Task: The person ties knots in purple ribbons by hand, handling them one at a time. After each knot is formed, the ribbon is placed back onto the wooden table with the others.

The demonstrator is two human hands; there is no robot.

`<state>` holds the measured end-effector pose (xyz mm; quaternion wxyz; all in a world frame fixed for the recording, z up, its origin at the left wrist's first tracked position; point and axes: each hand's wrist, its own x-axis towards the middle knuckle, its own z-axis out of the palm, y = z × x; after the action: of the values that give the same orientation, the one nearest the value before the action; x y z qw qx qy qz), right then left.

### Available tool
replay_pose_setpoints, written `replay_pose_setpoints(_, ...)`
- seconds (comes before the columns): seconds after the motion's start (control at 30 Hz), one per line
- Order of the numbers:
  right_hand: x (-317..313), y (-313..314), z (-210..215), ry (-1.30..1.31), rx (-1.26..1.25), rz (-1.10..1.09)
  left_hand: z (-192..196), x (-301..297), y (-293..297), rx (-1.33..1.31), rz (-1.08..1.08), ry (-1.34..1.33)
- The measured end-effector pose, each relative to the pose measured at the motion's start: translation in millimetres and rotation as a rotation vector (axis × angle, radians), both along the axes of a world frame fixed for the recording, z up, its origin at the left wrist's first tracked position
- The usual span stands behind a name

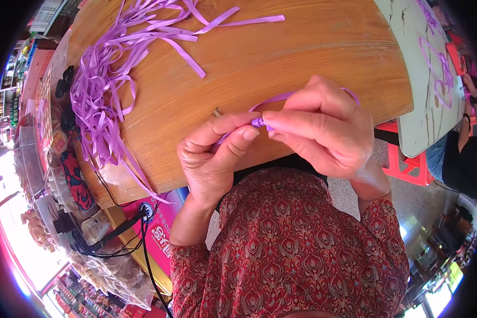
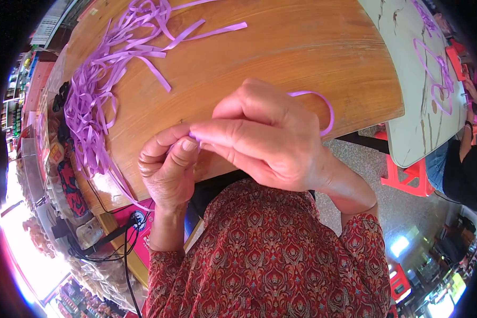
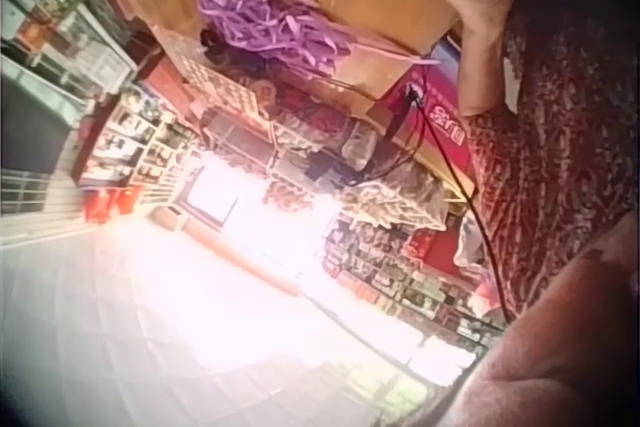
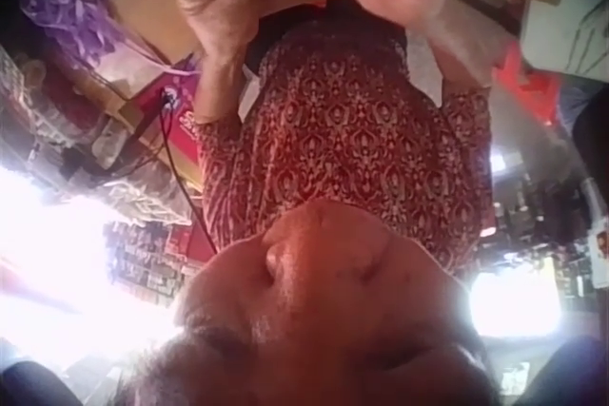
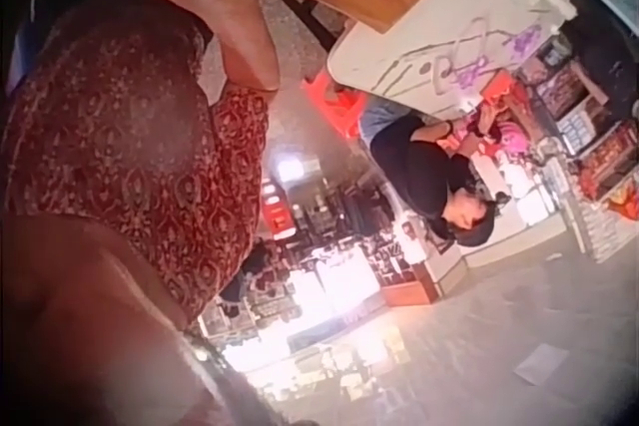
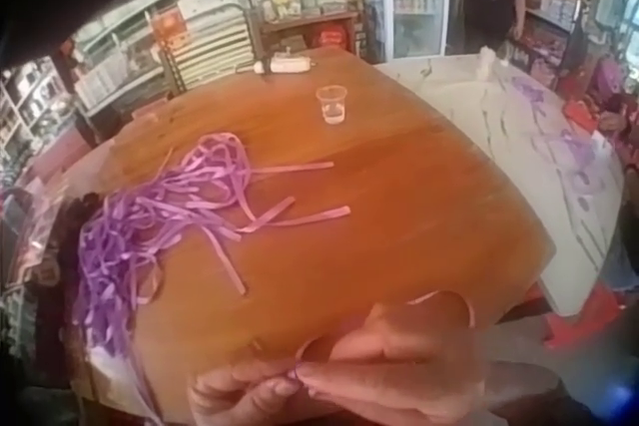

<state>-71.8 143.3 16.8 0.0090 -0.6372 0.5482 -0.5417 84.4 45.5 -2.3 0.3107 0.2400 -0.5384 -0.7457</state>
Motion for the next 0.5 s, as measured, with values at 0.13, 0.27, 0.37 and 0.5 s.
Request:
replay_pose_setpoints(0.13, -2, -2, -4, -0.026, 0.056, -0.007, 0, 3, -2, -0.067, -0.016, -0.046)
replay_pose_setpoints(0.27, -2, -3, -8, -0.17, 0.115, 0.04, -2, 1, 1, -0.045, -0.004, -0.026)
replay_pose_setpoints(0.37, -3, -3, -11, -0.277, 0.138, 0.074, -1, -2, 3, 0.007, 0.008, -0.04)
replay_pose_setpoints(0.5, -4, -3, -13, -0.529, 0.209, 0.139, -5, -4, 3, 0.098, 0.003, 0.06)
